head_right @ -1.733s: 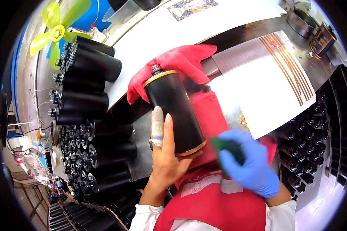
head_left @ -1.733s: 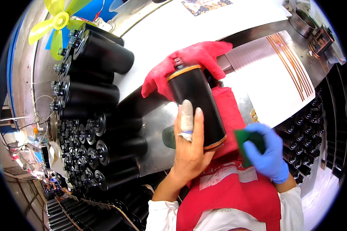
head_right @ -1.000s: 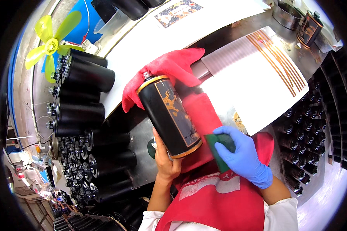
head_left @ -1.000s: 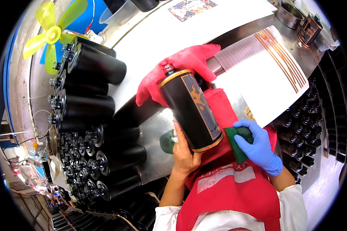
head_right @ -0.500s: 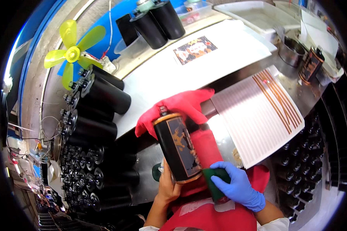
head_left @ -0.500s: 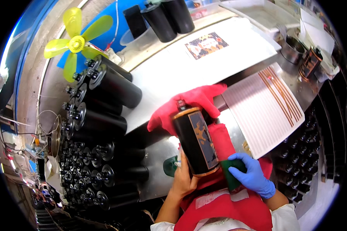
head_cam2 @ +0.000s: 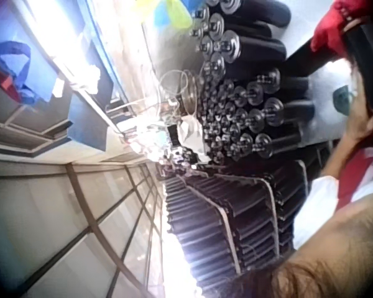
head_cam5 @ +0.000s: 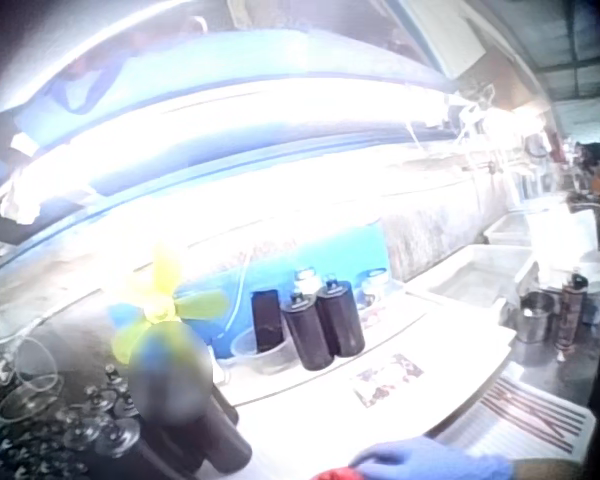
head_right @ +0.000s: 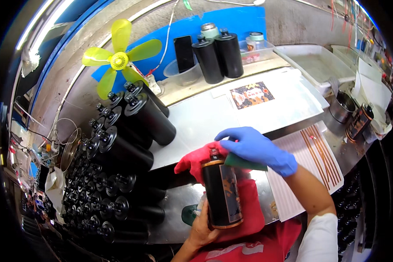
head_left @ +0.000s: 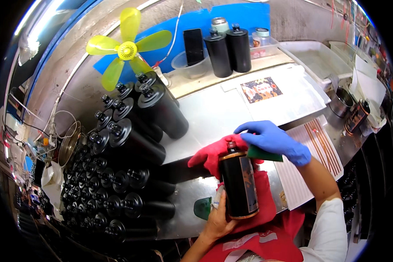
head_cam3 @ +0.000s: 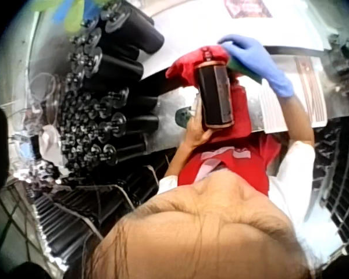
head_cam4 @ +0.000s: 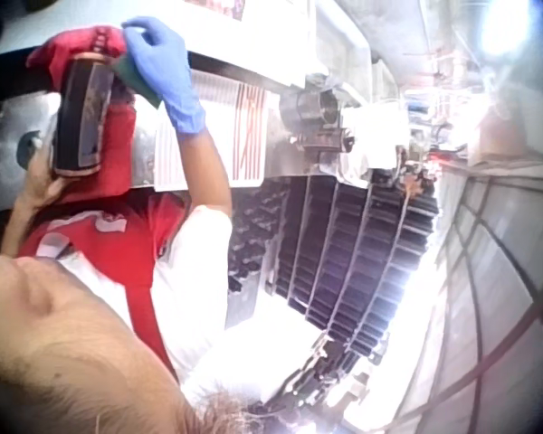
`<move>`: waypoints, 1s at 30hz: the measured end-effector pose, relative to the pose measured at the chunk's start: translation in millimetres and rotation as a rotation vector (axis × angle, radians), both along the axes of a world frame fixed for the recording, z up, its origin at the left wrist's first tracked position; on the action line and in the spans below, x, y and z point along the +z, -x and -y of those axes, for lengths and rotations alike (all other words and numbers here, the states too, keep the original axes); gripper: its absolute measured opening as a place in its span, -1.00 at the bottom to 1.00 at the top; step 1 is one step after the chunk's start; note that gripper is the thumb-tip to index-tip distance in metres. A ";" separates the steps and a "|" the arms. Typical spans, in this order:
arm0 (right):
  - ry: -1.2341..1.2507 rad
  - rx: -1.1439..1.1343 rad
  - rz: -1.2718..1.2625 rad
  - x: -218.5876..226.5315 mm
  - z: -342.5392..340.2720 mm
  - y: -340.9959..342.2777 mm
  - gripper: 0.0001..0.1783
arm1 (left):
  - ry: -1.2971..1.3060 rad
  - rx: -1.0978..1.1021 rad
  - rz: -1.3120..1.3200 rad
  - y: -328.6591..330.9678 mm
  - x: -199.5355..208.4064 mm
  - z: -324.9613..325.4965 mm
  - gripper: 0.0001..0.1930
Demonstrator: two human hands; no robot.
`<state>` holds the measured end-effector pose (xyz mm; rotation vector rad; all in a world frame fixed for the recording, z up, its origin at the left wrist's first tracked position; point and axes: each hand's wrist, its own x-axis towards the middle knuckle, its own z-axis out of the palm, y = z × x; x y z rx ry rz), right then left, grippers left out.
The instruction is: The person applies decorative stickers to black cylindrical containers. They pick up a sticker, align it on the container, and smooth it down with a green tool. The person repeats this process for multiple containers, occasionally wiping the surface with a red cloth.
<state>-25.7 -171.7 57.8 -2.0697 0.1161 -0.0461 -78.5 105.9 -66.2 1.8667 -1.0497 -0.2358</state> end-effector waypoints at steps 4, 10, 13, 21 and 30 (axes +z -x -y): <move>0.368 0.286 -0.288 23.9 -5.2 -44.3 -0.65 | 0.013 0.063 0.016 2.9 17.2 4.1 -0.04; 0.354 0.337 -0.447 54.7 -4.8 -30.4 -0.63 | 0.079 0.094 0.150 2.5 11.5 8.3 -0.08; 0.206 0.277 -0.415 68.9 -9.3 8.8 -0.70 | 0.135 0.103 0.105 3.2 5.9 3.2 -0.11; 0.320 0.151 0.047 129.4 -19.6 80.3 -0.76 | 0.017 0.175 0.134 -6.7 22.3 -9.6 -0.13; 0.898 -0.470 0.322 201.9 92.6 38.1 -0.63 | 0.208 0.268 0.178 -39.2 52.6 2.9 -0.39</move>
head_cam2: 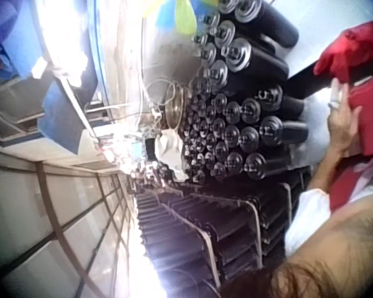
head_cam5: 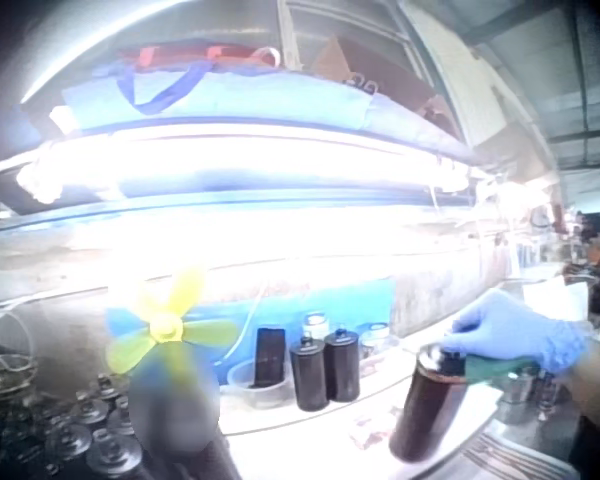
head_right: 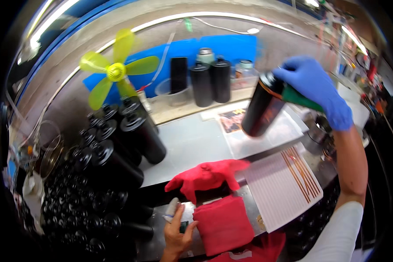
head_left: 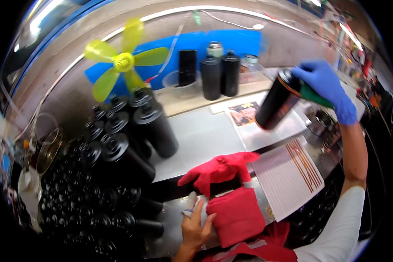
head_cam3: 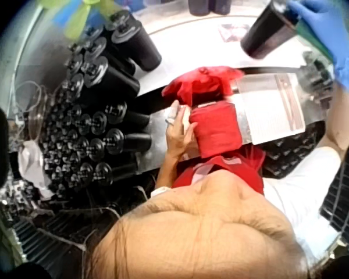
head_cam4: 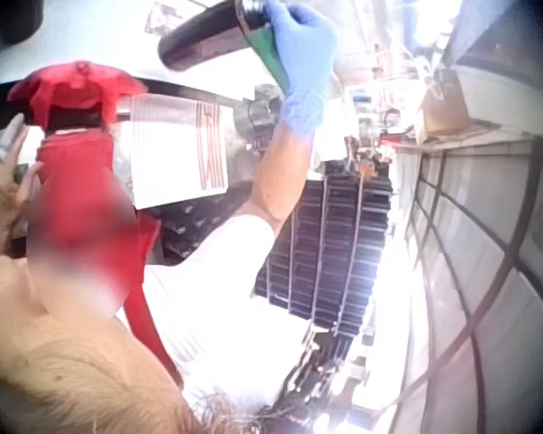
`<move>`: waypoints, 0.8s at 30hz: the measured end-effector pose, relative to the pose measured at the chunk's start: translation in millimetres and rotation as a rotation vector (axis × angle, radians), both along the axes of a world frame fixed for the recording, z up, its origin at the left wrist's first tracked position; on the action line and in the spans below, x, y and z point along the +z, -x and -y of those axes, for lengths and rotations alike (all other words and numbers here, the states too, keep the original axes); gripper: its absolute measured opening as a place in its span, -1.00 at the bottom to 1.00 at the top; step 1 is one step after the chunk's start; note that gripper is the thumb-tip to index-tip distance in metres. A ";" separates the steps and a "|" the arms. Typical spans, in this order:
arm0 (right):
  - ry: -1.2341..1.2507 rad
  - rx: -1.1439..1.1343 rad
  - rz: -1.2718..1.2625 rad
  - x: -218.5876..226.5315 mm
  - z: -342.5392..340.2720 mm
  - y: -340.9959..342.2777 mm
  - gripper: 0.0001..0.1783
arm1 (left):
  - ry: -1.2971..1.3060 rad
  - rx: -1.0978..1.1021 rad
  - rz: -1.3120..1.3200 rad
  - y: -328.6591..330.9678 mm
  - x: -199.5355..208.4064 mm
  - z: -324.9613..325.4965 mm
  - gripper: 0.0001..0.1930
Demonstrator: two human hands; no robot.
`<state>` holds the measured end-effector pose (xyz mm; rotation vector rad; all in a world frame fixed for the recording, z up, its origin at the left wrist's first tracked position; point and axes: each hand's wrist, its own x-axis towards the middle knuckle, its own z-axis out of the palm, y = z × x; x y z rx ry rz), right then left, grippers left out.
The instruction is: The person applies decorative stickers to black cylindrical containers. They pick up a sticker, align it on the container, and smooth it down with a green tool. The person repeats this process for multiple containers, occasionally wiping the surface with a red cloth.
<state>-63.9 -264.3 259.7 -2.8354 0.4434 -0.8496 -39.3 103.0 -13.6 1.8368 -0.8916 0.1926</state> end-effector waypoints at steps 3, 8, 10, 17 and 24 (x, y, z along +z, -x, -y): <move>0.032 -0.054 0.050 -24.7 42.6 -20.8 -0.59 | -0.070 0.096 -0.004 -7.4 6.4 -11.9 -0.46; -0.049 -0.258 0.048 2.6 54.5 83.6 -0.71 | -0.104 0.004 0.053 -6.6 5.1 3.0 -0.51; -0.053 -0.363 -0.051 5.2 53.8 132.2 -0.72 | -0.099 -0.065 0.039 -2.7 5.5 15.8 -0.53; 0.014 -0.665 -0.164 -42.1 83.0 275.9 -0.68 | -0.215 -0.321 0.156 7.0 27.1 50.9 -0.55; 0.080 -0.893 -0.164 -113.6 155.8 306.2 -0.67 | -0.347 -0.385 0.246 -23.5 76.1 124.0 -0.54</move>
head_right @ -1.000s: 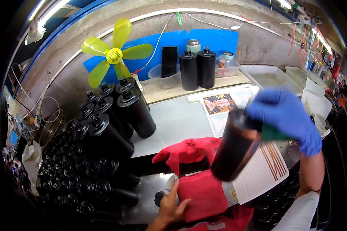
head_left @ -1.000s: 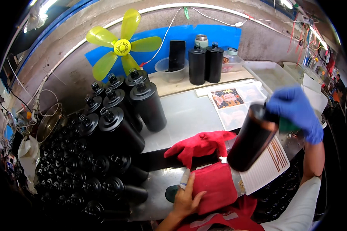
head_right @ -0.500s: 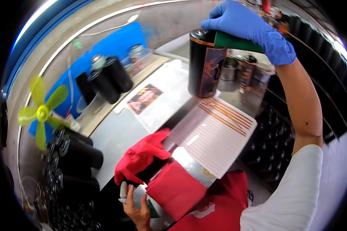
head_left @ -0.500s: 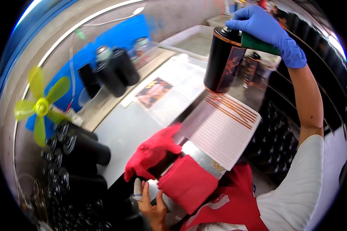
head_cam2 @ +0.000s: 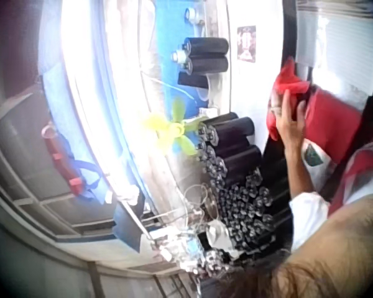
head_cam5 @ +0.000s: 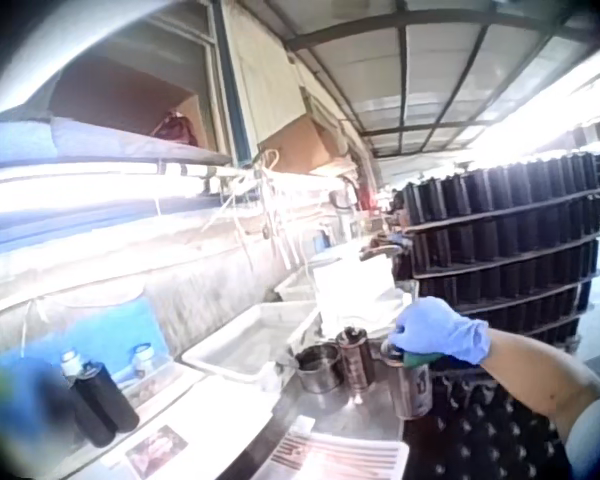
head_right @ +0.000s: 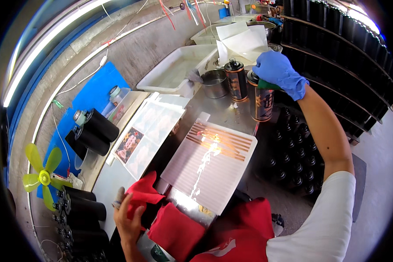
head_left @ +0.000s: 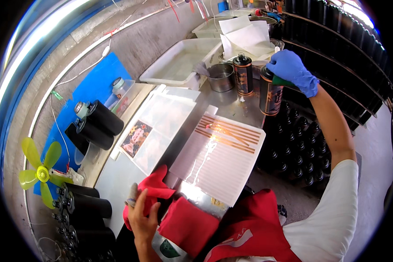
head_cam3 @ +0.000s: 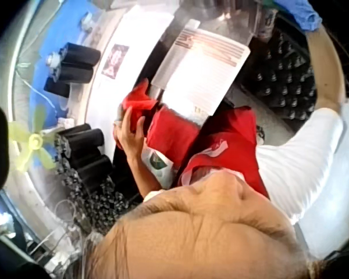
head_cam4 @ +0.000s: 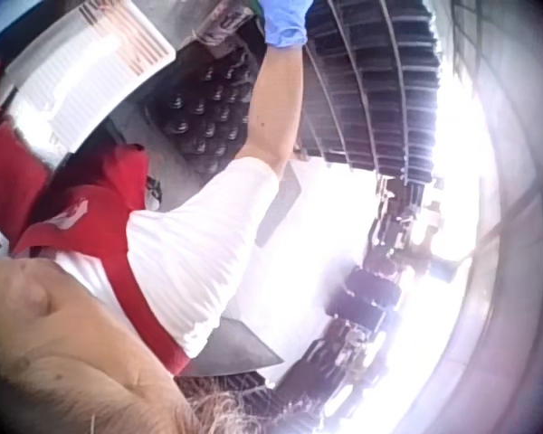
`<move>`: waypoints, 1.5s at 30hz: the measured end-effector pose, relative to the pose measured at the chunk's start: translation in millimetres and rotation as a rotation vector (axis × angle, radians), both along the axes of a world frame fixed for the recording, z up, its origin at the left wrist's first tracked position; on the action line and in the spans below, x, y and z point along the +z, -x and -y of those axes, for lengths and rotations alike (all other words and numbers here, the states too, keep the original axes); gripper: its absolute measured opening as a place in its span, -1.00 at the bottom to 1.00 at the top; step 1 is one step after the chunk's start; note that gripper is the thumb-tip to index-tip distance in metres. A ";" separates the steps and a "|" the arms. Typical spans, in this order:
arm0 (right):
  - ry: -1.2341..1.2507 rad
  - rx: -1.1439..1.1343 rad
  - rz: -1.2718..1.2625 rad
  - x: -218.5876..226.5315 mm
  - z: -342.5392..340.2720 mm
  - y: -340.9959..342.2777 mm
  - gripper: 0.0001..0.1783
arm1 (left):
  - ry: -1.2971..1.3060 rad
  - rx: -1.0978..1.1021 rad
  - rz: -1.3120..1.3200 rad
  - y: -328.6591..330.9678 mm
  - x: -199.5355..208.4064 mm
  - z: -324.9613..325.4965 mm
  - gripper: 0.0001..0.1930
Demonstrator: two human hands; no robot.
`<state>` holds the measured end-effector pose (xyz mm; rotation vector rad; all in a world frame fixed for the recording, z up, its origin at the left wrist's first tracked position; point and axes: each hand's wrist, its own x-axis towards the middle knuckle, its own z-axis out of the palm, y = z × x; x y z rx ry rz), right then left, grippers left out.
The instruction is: The person applies decorative stickers to black cylindrical containers. They pick up a sticker, align it on the container, and smooth it down with a green tool. The person repeats this process for multiple containers, occasionally wiping the surface with a red cloth.
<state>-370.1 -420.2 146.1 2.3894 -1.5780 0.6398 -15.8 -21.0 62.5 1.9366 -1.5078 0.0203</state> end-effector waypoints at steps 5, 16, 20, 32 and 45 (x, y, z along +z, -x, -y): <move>-0.043 -0.044 0.046 -35.5 68.9 -1.7 -0.69 | -0.018 0.051 0.018 -14.8 28.9 44.3 -0.54; -0.025 0.008 0.030 -58.2 136.4 -6.8 -0.59 | -0.041 0.104 0.196 -89.1 53.2 109.3 -0.59; -0.086 0.031 0.132 -54.0 124.6 2.3 -0.57 | 0.140 0.076 0.366 -145.2 56.0 161.5 -0.68; -0.043 0.031 -0.067 -62.7 156.9 18.6 -0.68 | 0.178 0.613 0.498 -282.6 54.9 258.8 -0.64; -0.083 -0.021 0.030 -51.3 116.0 -2.4 -0.70 | -0.040 0.601 0.598 -256.8 93.6 241.6 -0.63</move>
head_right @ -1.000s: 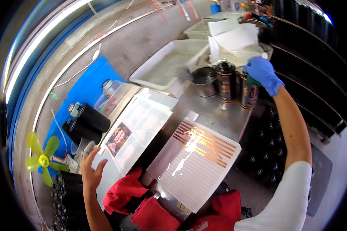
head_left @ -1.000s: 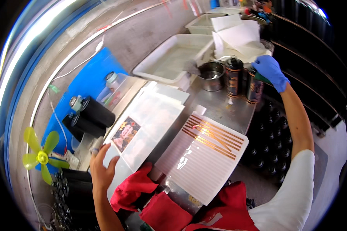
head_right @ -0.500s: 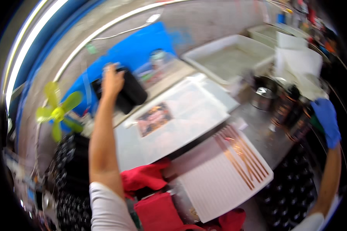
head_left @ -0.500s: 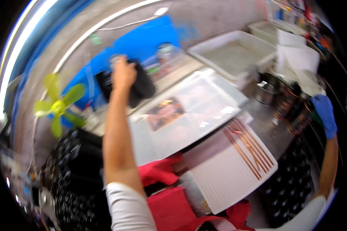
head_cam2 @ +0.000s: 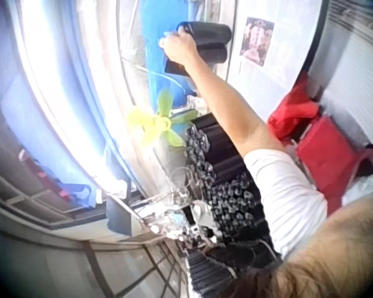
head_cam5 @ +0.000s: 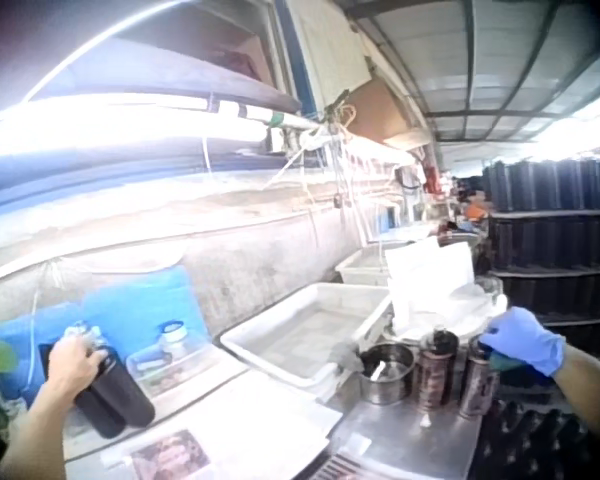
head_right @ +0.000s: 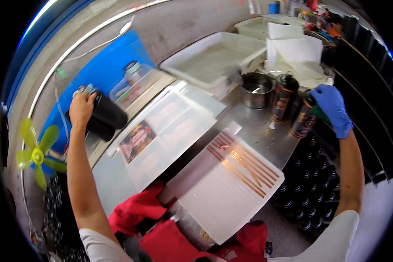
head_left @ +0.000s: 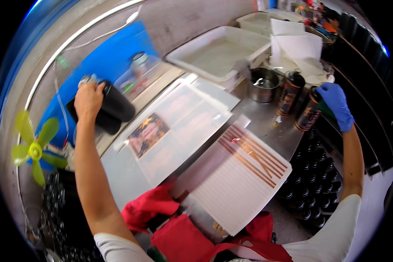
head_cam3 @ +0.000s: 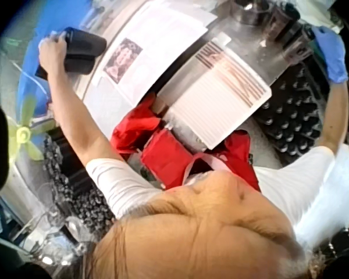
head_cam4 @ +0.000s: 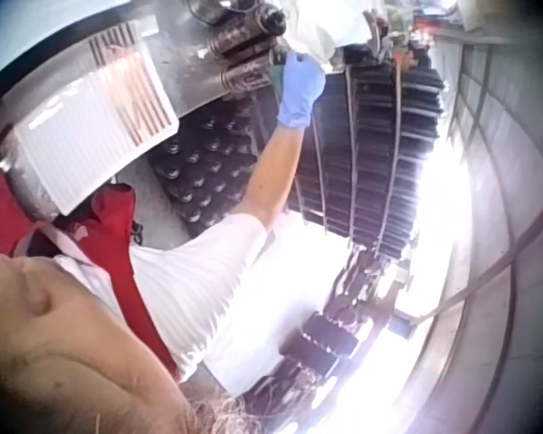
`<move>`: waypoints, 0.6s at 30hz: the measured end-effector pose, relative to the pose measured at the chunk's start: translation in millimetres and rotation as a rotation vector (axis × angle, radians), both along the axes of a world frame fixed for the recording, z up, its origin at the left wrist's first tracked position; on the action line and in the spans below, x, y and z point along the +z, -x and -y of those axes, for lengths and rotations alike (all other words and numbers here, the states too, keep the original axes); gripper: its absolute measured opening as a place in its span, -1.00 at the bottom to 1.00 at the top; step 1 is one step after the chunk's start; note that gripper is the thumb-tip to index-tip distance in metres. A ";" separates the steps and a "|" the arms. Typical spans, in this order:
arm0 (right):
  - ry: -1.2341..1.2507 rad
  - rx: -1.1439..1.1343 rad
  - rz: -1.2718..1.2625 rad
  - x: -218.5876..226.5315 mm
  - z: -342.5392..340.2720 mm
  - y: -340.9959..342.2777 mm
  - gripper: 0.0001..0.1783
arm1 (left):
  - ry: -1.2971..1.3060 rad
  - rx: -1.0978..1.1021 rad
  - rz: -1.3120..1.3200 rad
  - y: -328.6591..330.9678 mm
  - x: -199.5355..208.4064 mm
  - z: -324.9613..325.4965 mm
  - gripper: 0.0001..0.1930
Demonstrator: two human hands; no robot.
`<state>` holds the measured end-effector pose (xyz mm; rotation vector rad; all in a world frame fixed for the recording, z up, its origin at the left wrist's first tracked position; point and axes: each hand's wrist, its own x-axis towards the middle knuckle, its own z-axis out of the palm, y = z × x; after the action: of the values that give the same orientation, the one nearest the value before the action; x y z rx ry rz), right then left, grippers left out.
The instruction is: The person applies decorative stickers to black cylindrical containers. They pick up a sticker, align it on the container, and smooth it down with a green tool. The person repeats this process for multiple containers, occasionally wiping the surface with a red cloth.
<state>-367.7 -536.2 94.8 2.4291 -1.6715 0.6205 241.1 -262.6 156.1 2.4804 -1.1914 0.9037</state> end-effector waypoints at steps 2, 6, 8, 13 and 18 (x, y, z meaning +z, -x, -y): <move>0.017 0.016 0.011 2.1 -15.7 -4.6 -0.70 | 0.058 -0.034 0.068 15.9 6.3 -21.2 -0.64; -0.032 0.117 0.364 6.5 -60.9 -14.5 -0.77 | 0.278 -0.169 0.004 69.6 49.7 -89.2 -0.64; -0.190 0.248 0.420 -5.2 -83.0 -19.4 -0.79 | 0.332 -0.202 -0.026 95.2 64.9 -124.7 -0.68; -0.458 0.581 0.494 -39.0 -151.3 -107.2 -0.78 | 0.341 -0.245 -0.300 180.6 66.8 -218.7 -0.76; -0.334 1.019 0.306 -45.3 -216.0 -253.0 -0.72 | 0.130 -0.401 -0.783 231.9 17.5 -270.4 -0.82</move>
<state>-114.8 -320.2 49.5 3.5134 -0.4633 0.8859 9.1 7.8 173.6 2.0386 -1.1951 -0.1031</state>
